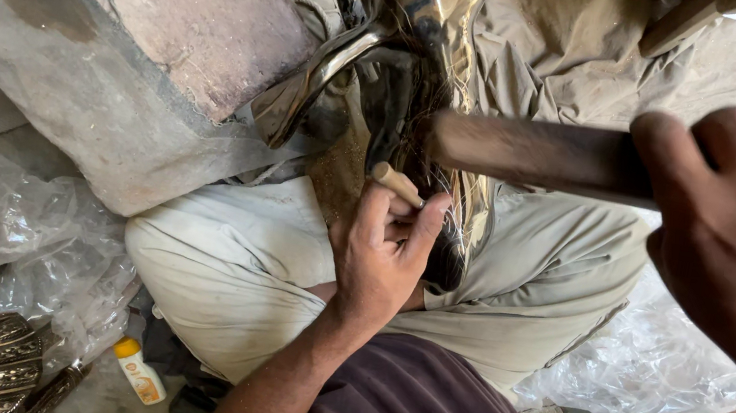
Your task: The person sits on the floor and uses a chisel and hammer to engrave decorative patterns onto a polished metal object. They repeatedly position the chisel and strike it with the hammer to create fine lines and shapes on the surface.
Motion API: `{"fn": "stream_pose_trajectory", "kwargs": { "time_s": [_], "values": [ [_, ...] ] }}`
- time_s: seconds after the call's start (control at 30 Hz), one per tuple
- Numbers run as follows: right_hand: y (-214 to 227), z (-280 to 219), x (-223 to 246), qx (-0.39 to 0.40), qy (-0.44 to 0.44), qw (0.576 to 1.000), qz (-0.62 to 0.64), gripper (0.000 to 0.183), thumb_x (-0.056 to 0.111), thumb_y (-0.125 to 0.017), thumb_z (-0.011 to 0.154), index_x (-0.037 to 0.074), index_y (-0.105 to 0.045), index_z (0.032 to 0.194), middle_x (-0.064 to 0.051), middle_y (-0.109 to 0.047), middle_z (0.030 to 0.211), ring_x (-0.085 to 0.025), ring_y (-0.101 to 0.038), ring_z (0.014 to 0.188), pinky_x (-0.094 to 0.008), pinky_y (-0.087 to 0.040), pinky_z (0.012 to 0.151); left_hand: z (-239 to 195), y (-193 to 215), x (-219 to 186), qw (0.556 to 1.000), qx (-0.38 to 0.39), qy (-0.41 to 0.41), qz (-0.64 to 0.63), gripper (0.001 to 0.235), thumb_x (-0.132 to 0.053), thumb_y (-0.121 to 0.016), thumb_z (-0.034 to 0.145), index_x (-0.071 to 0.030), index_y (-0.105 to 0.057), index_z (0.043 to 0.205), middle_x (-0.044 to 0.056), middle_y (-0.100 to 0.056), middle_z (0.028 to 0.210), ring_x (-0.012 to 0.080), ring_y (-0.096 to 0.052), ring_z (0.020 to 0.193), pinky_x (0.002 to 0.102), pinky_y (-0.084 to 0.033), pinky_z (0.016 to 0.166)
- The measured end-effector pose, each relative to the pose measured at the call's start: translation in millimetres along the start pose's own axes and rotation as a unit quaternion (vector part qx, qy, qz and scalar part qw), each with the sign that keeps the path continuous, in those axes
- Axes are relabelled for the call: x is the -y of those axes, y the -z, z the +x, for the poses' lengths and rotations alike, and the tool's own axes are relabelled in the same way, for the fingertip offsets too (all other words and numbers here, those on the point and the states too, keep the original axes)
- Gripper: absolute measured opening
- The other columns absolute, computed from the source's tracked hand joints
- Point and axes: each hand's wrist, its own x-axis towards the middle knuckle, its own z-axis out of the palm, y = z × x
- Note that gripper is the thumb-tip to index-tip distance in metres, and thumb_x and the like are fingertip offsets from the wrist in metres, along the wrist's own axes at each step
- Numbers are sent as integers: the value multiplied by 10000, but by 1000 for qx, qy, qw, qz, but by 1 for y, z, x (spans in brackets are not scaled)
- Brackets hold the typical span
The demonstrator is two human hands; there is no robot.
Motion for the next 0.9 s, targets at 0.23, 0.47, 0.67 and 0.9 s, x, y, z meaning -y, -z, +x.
{"fn": "stream_pose_trajectory", "kwargs": {
  "time_s": [0.23,0.47,0.67,0.9],
  "values": [
    [22,20,-12,-86,25,988,128,388,83,-701,881,139,-670,1264,-130,-730,957,-249,-712,773,-391,-590,731,11,6,-1,996,61,-25,56,235,-227,-737,1006,-46,-615,918,24,-671,728,98,-636,607,269,-494,505],
    [-11,26,-33,14,-39,973,229,473,3,-655,850,108,-646,1310,-119,-735,915,-232,-695,657,-361,-591,645,37,12,-8,980,186,3,65,301,-271,-741,951,-16,-636,1072,93,-752,800,166,-737,684,306,-546,549],
    [-41,3,-24,100,-98,945,295,384,67,-630,901,118,-634,1282,-113,-737,884,-212,-671,600,-347,-605,551,56,15,-19,962,260,-5,85,351,-230,-793,899,-13,-627,1120,151,-720,816,270,-738,704,374,-538,579],
    [-85,-33,1,176,-149,917,324,346,142,-611,954,160,-612,1300,-30,-762,953,-175,-660,582,-326,-552,497,77,15,-29,923,365,-78,90,324,-194,-786,895,-45,-637,1140,155,-725,882,310,-750,799,400,-554,633]
  ]
}}
